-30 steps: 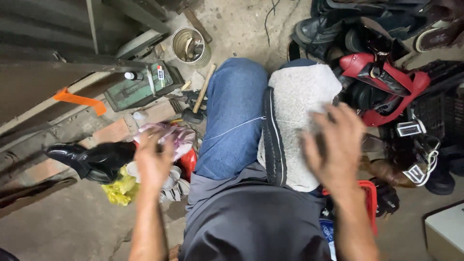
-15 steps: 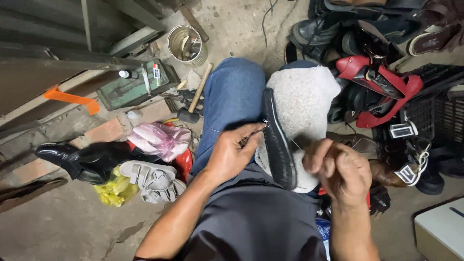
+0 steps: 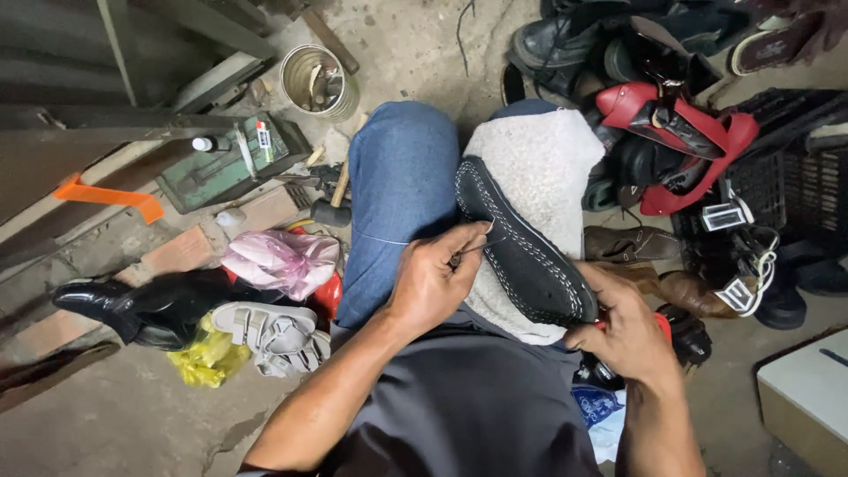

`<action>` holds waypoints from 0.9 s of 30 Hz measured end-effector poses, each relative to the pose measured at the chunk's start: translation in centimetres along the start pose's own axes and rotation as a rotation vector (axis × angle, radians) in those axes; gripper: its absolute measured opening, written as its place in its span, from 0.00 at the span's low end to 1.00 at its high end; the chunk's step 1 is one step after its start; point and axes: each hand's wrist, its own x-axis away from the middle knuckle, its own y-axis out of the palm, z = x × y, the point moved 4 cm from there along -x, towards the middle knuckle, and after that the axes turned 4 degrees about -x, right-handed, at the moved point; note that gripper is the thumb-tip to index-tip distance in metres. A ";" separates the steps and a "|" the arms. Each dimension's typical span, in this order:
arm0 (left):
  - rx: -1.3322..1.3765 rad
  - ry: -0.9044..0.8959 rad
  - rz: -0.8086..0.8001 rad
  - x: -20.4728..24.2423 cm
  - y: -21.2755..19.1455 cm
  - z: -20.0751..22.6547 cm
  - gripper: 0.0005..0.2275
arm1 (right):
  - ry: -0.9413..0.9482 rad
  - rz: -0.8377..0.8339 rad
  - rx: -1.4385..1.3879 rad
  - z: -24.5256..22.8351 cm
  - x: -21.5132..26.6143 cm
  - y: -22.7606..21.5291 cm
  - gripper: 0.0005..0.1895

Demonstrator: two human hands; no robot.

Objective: Hand-stitching a rubber sole onto a shoe using a needle and thread

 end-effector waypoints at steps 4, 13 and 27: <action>-0.018 0.007 -0.003 -0.1 0.0 0.7 0.09 | -0.064 0.156 -0.214 4.2 1.1 -0.2 0.34; -0.071 -0.001 -0.011 -0.9 0.6 0.5 0.09 | 0.007 0.379 0.220 -7.1 -2.2 4.5 0.30; -0.305 0.238 -0.184 0.1 -2.5 4.8 0.13 | 0.165 0.672 -0.352 0.5 -0.4 1.3 0.08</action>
